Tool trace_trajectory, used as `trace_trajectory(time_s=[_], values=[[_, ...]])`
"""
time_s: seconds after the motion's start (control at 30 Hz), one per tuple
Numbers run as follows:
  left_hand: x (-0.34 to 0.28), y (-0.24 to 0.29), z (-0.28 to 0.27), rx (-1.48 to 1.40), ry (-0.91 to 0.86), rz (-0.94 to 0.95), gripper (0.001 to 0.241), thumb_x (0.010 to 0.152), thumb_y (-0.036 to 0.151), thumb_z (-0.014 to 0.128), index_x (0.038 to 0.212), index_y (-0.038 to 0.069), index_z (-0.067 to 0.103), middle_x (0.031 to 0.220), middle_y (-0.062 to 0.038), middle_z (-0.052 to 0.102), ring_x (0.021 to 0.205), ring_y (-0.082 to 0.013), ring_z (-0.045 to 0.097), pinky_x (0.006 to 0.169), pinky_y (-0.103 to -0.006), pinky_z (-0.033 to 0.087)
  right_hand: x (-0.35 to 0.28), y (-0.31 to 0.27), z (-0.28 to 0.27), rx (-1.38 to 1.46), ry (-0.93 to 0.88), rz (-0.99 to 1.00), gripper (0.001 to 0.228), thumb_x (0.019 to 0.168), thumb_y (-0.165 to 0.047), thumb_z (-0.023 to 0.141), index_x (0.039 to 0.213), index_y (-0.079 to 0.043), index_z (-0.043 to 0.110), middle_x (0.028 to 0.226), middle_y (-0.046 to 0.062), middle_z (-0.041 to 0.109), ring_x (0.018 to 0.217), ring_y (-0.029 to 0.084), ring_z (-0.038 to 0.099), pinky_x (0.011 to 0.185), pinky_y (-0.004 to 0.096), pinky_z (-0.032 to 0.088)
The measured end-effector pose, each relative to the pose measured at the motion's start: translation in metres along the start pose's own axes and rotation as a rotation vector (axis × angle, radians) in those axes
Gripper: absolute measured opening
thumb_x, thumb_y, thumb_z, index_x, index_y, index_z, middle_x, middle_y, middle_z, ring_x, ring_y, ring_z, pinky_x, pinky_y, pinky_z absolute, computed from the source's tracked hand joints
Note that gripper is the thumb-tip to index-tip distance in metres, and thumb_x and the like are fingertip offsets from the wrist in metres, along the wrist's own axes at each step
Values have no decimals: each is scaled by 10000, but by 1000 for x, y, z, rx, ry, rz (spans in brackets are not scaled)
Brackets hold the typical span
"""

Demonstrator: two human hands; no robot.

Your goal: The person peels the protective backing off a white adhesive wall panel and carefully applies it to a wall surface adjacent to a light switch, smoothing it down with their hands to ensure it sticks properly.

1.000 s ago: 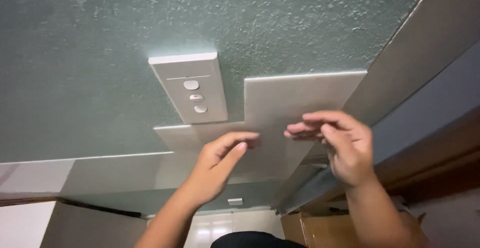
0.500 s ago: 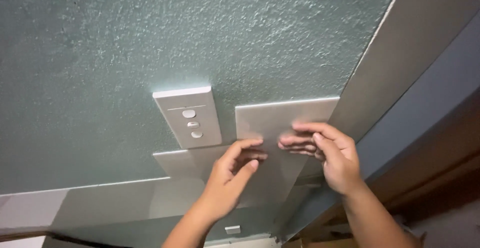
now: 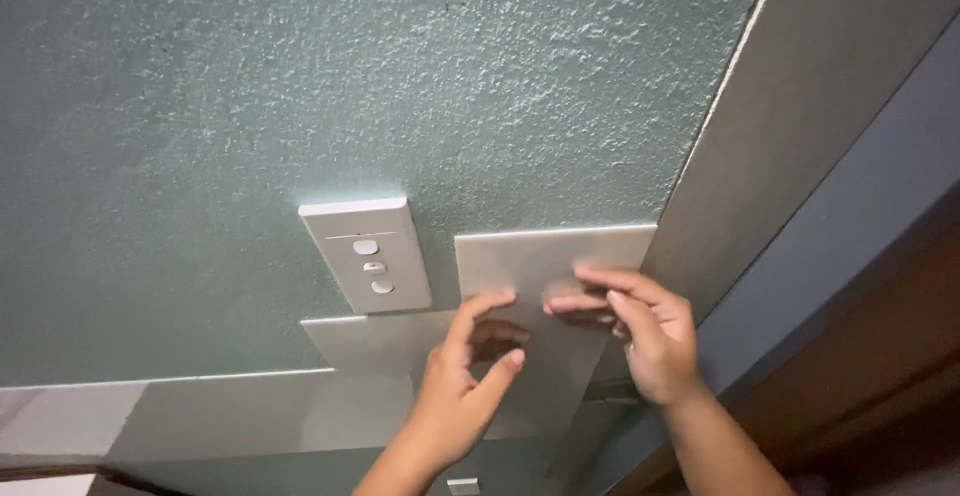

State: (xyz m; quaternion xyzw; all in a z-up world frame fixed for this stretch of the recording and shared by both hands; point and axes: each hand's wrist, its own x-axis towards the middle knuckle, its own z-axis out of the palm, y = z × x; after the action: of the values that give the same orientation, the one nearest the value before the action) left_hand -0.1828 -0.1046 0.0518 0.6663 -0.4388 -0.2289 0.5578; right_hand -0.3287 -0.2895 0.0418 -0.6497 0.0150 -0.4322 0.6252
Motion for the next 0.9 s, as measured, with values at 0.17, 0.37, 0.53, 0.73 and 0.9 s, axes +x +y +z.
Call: trace_trajectory(time_s=[0.17, 0.37, 0.53, 0.73, 0.9], values=[[-10, 22, 4, -14, 14, -199, 594, 914, 282, 711, 1486, 361, 570, 1220, 22, 876, 1026, -98, 828, 642, -249, 486, 3, -26, 3, 78, -73, 83, 441, 1113, -173, 426, 1338, 126, 659, 1144, 340, 816, 1049, 477, 843, 955, 530, 705], [16, 24, 15, -254, 85, 212, 529, 959, 156, 712, 1455, 170, 527, 1101, -149, 820, 1074, -169, 782, 910, -300, 616, 24, -45, 17, 40, -142, -50, 399, 1118, -149, 435, 1343, 118, 628, 1193, 321, 786, 1113, 433, 817, 1019, 507, 696], [18, 5, 21, -181, 56, 260, 368, 969, 110, 734, 1286, 179, 561, 1102, -71, 766, 994, -174, 781, 890, -323, 644, 15, -16, 8, -102, -74, -30, 351, 1095, -129, 491, 1344, 7, 697, 987, 241, 858, 935, 341, 882, 875, 449, 770], [5, -4, 26, 41, -29, 14, 494, 941, 260, 717, 1392, 307, 517, 1113, -3, 859, 1040, -125, 823, 592, -271, 497, -4, 7, 5, -24, -25, 67, 362, 1070, -139, 517, 1290, 62, 722, 976, 309, 852, 901, 372, 870, 829, 464, 754], [-11, -11, 10, 3, -98, -41, 513, 957, 239, 711, 1437, 305, 542, 1231, -37, 820, 1159, -137, 800, 725, -258, 547, -9, 1, 10, -76, 28, 186, 381, 1056, -150, 504, 1275, 46, 746, 976, 312, 868, 906, 374, 881, 805, 422, 733]])
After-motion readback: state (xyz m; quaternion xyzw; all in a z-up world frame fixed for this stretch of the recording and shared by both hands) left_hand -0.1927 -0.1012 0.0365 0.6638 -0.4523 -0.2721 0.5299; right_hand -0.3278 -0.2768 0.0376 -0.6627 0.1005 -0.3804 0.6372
